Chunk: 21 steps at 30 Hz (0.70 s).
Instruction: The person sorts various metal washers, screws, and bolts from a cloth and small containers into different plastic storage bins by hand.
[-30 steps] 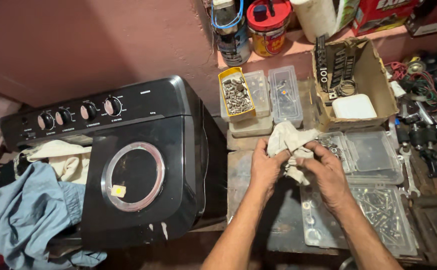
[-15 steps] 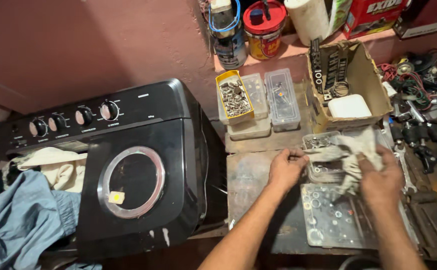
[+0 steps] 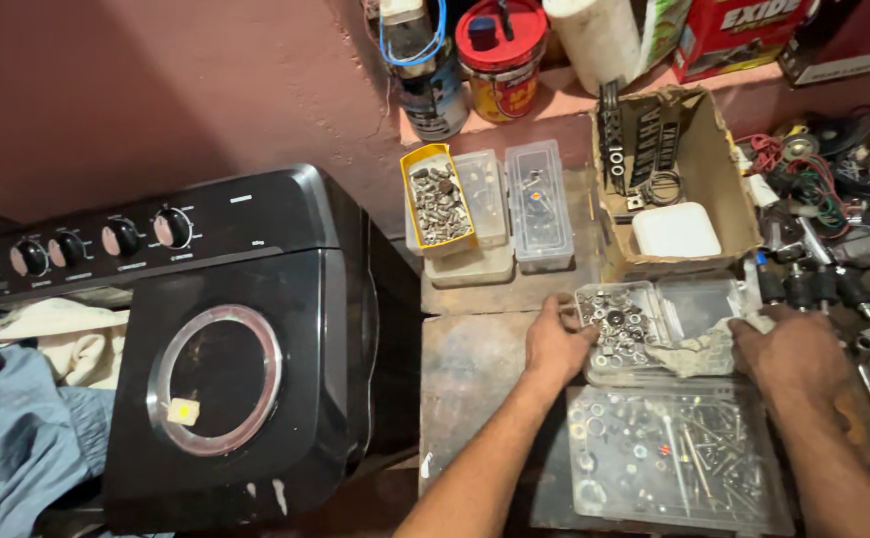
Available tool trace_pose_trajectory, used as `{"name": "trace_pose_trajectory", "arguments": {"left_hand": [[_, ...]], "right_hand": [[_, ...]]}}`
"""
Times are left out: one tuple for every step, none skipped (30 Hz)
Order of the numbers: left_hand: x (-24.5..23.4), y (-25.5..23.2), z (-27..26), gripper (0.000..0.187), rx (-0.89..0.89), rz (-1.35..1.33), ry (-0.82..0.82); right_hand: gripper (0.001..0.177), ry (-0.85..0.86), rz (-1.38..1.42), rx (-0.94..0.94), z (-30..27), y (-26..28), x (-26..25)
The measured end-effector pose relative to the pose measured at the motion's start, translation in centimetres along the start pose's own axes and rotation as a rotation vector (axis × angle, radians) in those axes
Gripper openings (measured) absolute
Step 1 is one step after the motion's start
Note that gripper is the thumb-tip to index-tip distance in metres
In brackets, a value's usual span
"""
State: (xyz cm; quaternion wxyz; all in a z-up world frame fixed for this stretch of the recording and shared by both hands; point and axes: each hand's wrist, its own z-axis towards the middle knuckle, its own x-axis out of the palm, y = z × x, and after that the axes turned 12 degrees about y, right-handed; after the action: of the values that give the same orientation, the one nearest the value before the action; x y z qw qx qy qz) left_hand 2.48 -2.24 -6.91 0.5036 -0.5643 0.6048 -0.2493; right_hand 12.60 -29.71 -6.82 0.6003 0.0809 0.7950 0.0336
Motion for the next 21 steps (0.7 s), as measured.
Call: {"name": "trace_pose_trajectory", "arguments": {"left_hand": [[0.0,-0.2,0.1,0.061,0.056,0.012,-0.02],[0.0,-0.2,0.2,0.063,0.112,0.024,-0.039],[-0.2,-0.1,0.1,0.065,0.163,0.039,-0.061],[-0.3,-0.1,0.1,0.064,0.118,0.013,-0.034],[-0.3,-0.1,0.2,0.063,0.071,-0.015,-0.002],[-0.3,-0.2,0.2,0.062,0.024,-0.042,0.03],[-0.3,-0.2,0.3,0.062,0.024,-0.034,0.033],[-0.3,-0.3,0.4,0.062,0.024,-0.027,0.037],[-0.6,-0.2,0.2,0.062,0.022,-0.017,0.04],[-0.8,-0.1,-0.1,0.062,0.028,-0.018,0.035],[-0.8,-0.2,-0.2,0.061,0.039,-0.023,0.032],[-0.8,-0.3,-0.3,0.06,0.05,-0.028,0.029],[-0.9,-0.2,-0.4,0.061,0.041,-0.03,0.034],[-1.0,-0.2,-0.5,0.061,0.032,-0.033,0.039],[-1.1,-0.1,-0.6,0.062,0.023,-0.034,0.045],[-1.2,0.0,-0.7,0.06,0.035,-0.057,0.043],[-1.3,0.2,-0.8,0.06,0.048,-0.08,0.042],[-1.3,0.3,-0.8,0.059,0.061,-0.103,0.041],[-1.2,0.4,-0.9,0.056,0.054,-0.236,0.069],[-1.0,0.6,-1.0,0.053,0.046,-0.368,0.098],[-0.9,0.8,-1.0,0.05,0.036,-0.5,0.123]], "right_hand": [[0.059,0.024,0.043,0.025,0.3,-0.3,0.0],[0.056,0.049,0.086,0.05,0.4,-0.5,0.1],[0.054,0.078,0.131,0.073,0.4,-0.5,0.4],[0.056,0.077,0.151,0.079,0.8,-0.6,0.5],[0.057,0.078,0.169,0.09,1.2,-0.9,0.4],[0.059,0.079,0.187,0.1,1.6,-1.2,0.2],[0.059,0.079,0.188,0.098,2.0,-1.6,-0.1],[0.059,0.079,0.188,0.095,2.3,-1.9,-0.6],[0.059,0.082,0.191,0.092,2.2,-1.8,-0.8],[0.059,0.089,0.204,0.084,1.8,-1.6,-1.2],[0.059,0.09,0.215,0.076,1.3,-1.7,-2.3],[0.059,0.092,0.226,0.069,0.6,-1.7,-3.4],[0.052,0.133,0.302,0.065,-0.4,-1.5,-4.5],[0.046,0.174,0.379,0.06,-1.4,-1.2,-5.6],[0.04,0.214,0.457,0.055,-2.5,-0.6,-6.6],[0.036,0.216,0.564,0.038,-3.5,0.1,-7.4],[0.032,0.217,0.671,0.02,-4.4,0.8,-8.1],[0.028,0.217,0.778,0.001,-5.3,1.6,-8.6],[0.025,0.3,0.909,-0.014,-6.0,2.4,-8.9],[0.024,0.384,1.04,-0.03,-6.5,3.2,-8.9],[0.022,0.471,1.171,-0.049,-6.9,4.1,-8.7]]}}
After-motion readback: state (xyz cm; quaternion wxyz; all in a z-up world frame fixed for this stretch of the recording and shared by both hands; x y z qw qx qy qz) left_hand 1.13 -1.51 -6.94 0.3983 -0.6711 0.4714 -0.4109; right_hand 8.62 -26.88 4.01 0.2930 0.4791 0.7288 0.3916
